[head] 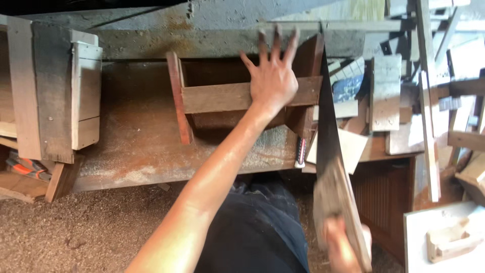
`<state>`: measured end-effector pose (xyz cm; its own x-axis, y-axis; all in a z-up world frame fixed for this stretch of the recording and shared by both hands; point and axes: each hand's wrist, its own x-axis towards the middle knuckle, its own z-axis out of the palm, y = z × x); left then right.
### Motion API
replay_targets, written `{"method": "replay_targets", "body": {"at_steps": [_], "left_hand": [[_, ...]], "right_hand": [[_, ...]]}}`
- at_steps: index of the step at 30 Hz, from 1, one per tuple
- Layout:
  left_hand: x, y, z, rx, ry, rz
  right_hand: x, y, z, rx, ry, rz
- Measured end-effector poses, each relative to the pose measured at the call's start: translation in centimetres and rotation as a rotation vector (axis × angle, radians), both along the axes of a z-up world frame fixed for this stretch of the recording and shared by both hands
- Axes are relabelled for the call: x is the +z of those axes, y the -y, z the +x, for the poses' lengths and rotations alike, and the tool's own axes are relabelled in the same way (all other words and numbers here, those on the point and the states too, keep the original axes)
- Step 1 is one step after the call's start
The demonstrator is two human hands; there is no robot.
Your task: The person uses a hand saw to cut a wooden frame piece, then hammers nails to attach a wooden top to the frame. The person assembles the pieces into a small wooden box and places it on the workbench.
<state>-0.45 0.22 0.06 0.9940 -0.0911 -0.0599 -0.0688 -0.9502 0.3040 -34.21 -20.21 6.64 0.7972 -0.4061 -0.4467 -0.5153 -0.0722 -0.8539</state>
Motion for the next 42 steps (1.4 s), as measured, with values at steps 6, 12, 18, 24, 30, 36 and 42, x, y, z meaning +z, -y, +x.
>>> {"method": "replay_targets", "body": {"at_steps": [6,12,18,24,30,36,42], "left_hand": [[0.7,-0.3,0.2,-0.011,-0.033,0.053],[1.2,0.1,0.4,-0.032,-0.038,0.056],[0.9,0.7,-0.4,-0.012,0.08,0.04],[1.0,-0.2,-0.3,-0.014,-0.079,0.081],[0.3,-0.1,0.0,-0.004,0.056,0.033],[-1.7,0.8,0.0,0.015,0.177,-0.026],[-0.8,0.4,2.1,0.008,0.068,0.012]], "right_hand": [[-12.2,1.7,12.9,0.108,0.313,0.425],[1.5,-2.2,1.3,0.143,0.03,-0.293],[-3.0,-0.4,4.7,0.149,0.094,-0.297],[-8.4,-0.4,11.1,0.106,0.369,0.184],[1.4,-2.7,0.7,-0.021,-0.029,-0.139],[-8.0,-0.4,12.3,0.316,0.085,-0.623],[-8.8,0.0,7.2,0.225,0.342,-0.172]]}}
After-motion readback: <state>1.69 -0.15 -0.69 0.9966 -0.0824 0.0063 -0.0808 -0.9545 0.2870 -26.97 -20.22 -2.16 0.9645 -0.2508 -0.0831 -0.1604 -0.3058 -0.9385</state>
